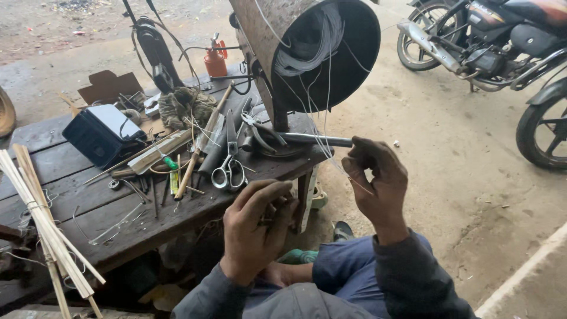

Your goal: The person pulls wire from a spool, cuts it with shears, and twists two strands together using pliers. They repeat this process to form multiple twisted wire segments, placing the finished pieces on the workbench.

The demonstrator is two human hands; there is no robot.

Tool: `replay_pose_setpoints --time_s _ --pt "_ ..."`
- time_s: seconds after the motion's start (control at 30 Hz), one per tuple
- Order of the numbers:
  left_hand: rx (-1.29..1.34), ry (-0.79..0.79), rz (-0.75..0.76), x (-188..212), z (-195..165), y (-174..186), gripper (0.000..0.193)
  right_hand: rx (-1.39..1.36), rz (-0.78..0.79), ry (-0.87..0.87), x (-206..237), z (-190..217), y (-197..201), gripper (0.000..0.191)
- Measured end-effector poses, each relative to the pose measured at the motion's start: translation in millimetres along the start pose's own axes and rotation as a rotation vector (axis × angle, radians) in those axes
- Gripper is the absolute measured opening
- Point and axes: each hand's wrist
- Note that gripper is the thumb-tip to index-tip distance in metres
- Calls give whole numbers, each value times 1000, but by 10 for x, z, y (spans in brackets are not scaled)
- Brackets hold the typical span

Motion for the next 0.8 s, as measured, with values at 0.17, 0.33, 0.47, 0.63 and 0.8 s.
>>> replay_pose_setpoints --time_s 0.17,0.33,0.47,0.63,0.8 --pt "-292 -428 50 -383 -206 -64 36 314 111 373 -366 455 131 45" --pt "-420 -485 214 -726 -250 -102 49 497 233 630 -618 699 122 35" --pt "-422 -439 249 -814 -220 -52 45 621 304 749 -794 780 226 20" --pt "-421 -443 241 -824 -198 -1 26 812 450 834 -1021 956 469 18" --pt "-449 -515 158 -785 -292 -45 33 801 555 785 -1136 1138 691 16"
Point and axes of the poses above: each hand's wrist, its own x-axis away from the middle knuckle, its own y-axis out of the back of the hand, z = x × y, and after that the axes turned 3 degrees about x, right-handed
